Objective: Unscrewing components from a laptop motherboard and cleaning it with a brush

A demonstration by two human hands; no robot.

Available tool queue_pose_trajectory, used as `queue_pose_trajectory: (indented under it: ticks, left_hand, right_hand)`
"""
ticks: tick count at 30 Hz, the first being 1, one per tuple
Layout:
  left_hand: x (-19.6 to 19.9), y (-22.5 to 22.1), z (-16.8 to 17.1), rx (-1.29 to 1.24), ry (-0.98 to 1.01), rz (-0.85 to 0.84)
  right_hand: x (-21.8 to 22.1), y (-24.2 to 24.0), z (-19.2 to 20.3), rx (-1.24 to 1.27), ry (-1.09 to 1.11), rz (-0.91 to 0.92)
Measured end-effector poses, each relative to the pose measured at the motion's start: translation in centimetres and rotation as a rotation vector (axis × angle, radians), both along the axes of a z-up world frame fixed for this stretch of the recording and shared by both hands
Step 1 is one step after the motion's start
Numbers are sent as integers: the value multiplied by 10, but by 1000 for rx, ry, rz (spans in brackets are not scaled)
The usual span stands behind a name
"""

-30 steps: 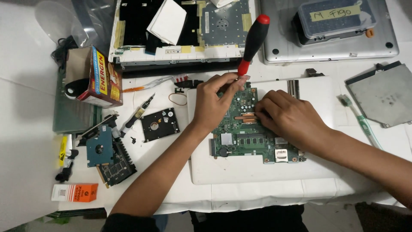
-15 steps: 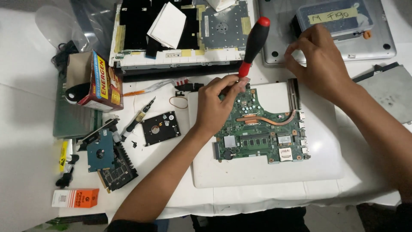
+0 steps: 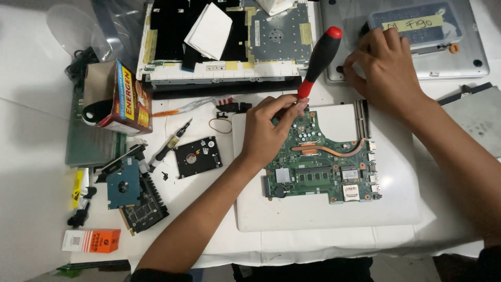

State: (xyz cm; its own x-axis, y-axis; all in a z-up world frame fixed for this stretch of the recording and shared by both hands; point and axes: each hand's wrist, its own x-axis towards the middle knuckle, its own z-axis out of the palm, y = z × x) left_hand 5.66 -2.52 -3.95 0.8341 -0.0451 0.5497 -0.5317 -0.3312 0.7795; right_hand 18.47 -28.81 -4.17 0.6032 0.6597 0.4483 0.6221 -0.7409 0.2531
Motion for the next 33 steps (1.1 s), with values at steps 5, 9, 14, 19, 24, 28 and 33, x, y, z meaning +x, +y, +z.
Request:
queue_pose_trajectory:
  ticks: [5,9,14,19,24,28,33]
  left_hand:
    - [1,-1,-5,-16,-16,-9]
    - [0,-1,-3,-19,-8,-14]
    - [0,-1,-5,-38,-26,-35]
    - [1,-3,-9,21,-132,-39]
    - [1,-5,-15,107,-183,-47]
    - [0,-5,-14,92,-204,-53]
    - [-2,-8,-10,101,-287,-53]
  right_hand:
    - [2,-3,-4,-6,-67,22]
    - [5,-9,-6,-74,-63,-15]
    - [15,-19,-15,191,184,98]
    - [8,5,8,261,312,135]
    - [2,47,44,387,389,343]
    - [9,77,49,335,390,345]
    - [13,106,56,306,447,474]
